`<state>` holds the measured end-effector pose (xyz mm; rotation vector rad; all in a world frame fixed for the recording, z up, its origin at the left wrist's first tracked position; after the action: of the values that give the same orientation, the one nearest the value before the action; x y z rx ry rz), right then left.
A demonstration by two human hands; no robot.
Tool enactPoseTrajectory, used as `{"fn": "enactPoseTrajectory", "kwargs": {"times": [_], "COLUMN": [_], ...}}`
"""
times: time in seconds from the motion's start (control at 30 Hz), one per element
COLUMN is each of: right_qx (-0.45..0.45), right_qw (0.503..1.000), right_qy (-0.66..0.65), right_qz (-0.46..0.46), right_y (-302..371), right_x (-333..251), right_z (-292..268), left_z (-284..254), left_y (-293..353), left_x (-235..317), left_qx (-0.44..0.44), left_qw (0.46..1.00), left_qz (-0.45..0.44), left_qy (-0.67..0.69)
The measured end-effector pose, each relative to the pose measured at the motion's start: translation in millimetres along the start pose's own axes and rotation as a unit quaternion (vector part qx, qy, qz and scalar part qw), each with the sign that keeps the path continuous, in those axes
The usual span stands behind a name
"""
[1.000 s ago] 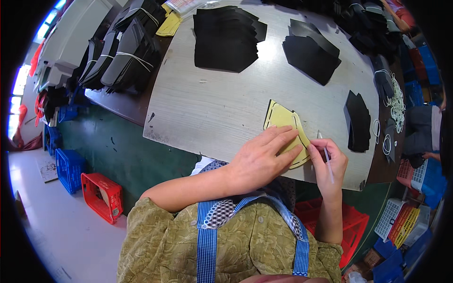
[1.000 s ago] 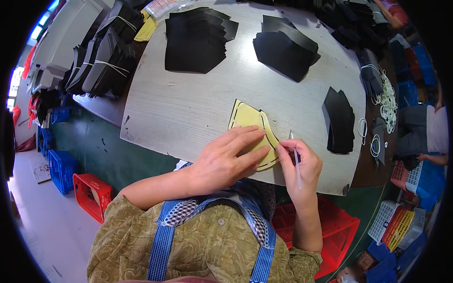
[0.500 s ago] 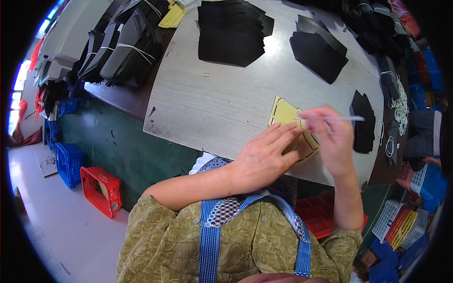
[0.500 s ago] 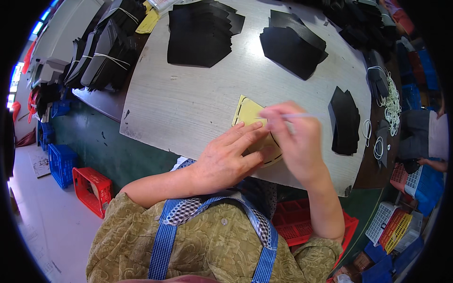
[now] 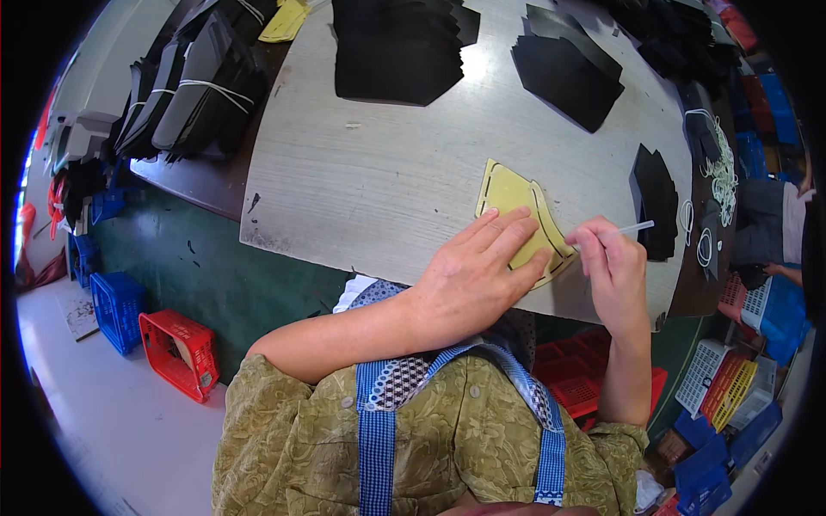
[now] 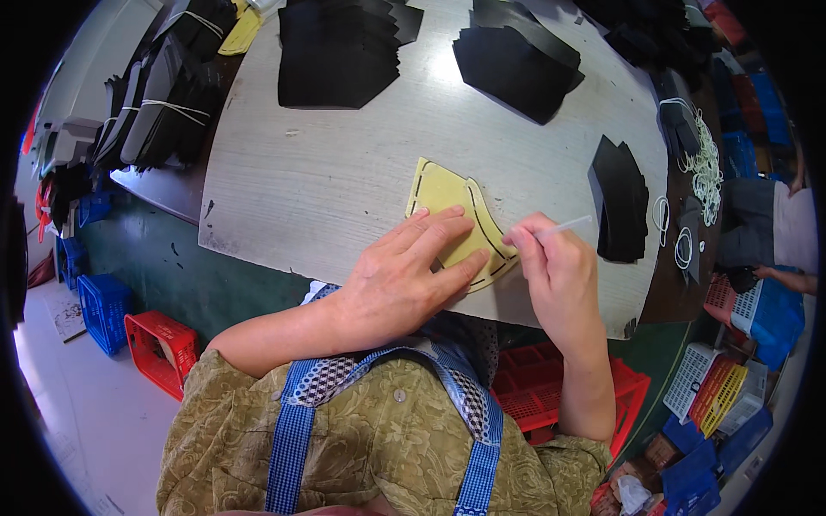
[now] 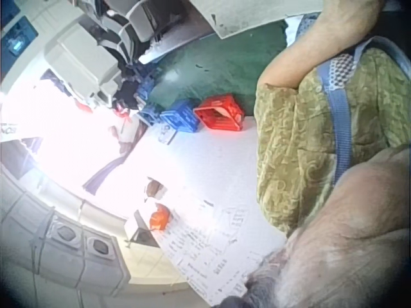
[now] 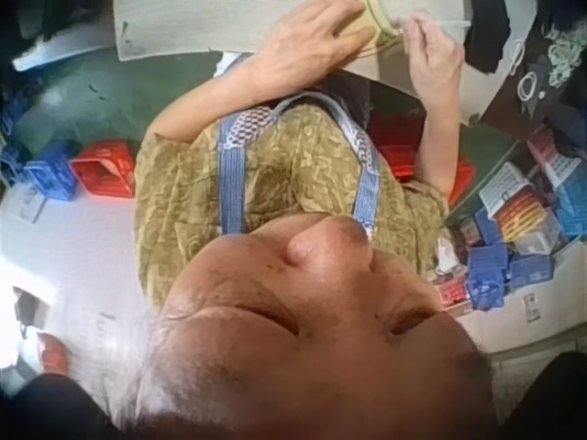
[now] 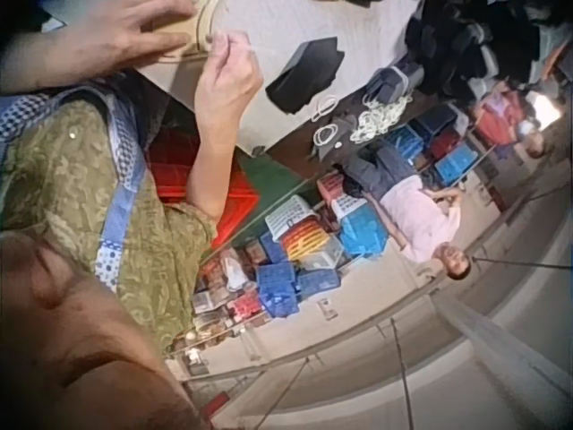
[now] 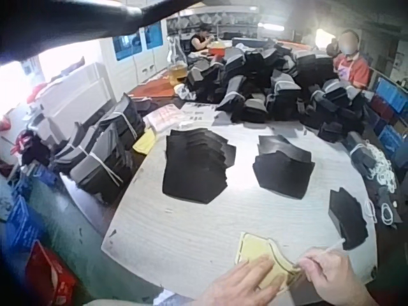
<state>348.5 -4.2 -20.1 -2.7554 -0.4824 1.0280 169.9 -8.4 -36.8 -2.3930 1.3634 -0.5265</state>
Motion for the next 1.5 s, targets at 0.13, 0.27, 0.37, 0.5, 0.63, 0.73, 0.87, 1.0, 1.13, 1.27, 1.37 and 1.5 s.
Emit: {"fn": "enactPoseTrajectory", "kwargs": {"times": [0.13,0.27,0.37,0.5,0.63,0.73,0.87,1.0,1.13,1.27,1.37,1.5], "right_qx": [-0.012,0.005,0.061,0.124,0.191,0.284,0.32,0.291,0.291,0.264,0.225,0.165], "right_qw": [0.998,0.999,0.997,0.989,0.981,0.951,0.925,0.948,0.943,0.948,0.949,0.969], "right_qy": [-0.028,0.034,-0.035,0.06,0.023,0.057,0.186,-0.081,-0.148,-0.169,-0.212,-0.176], "right_qz": [-0.063,-0.009,0.045,-0.055,0.012,0.104,0.092,0.096,0.067,0.056,0.068,0.054], "right_y": [26.8,33.4,26.8,11.3,32.3,53.9,78.8,94.1,83.7,76.3,70.8,55.1], "right_x": [-6.9,-2.0,10.2,3.0,21.3,57.6,89.7,86.2,73.5,60.6,52.7,31.6], "right_z": [9.9,3.7,-9.2,-5.2,-36.7,-95.8,-113.9,-86.3,-75.7,-69.9,-50.1,-8.3], "left_z": [-2.1,-5.3,-2.0,-10.5,-27.4,-34.7,-16.3,-25.6,-37.7,-40.4,-38.2,-27.4], "left_y": [-6.5,-30.7,-54.6,-80.9,-100.9,-110.1,-77.0,-33.6,-30.9,-25.4,-9.7,-3.9], "left_x": [-0.4,1.0,-0.1,-10.4,-30.3,-62.4,-67.2,-36.8,-37.4,-35.5,-21.5,-9.0], "left_qx": [-0.023,-0.081,-0.125,-0.184,-0.078,-0.012,-0.131,-0.19,-0.13,-0.138,-0.118,-0.027], "left_qw": [1.0,0.996,0.988,0.982,0.995,0.997,0.983,0.979,0.989,0.987,0.991,0.999], "left_qz": [-0.001,0.028,0.082,0.049,0.054,0.034,0.024,0.013,-0.019,-0.002,-0.001,0.023], "left_qy": [0.016,-0.014,-0.036,0.008,0.016,-0.064,-0.129,-0.077,-0.062,-0.087,-0.057,0.022]}}
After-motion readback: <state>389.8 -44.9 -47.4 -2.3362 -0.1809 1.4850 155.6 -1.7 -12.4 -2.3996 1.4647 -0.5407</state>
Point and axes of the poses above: each hand's wrist, its own y-axis away from the middle knuckle, its own z-axis out of the palm, x = y × z, the point moved 7 cm from there along -y, towards the middle knuckle, and after that the axes turned 12 degrees about -x, right-handed, at the moved point
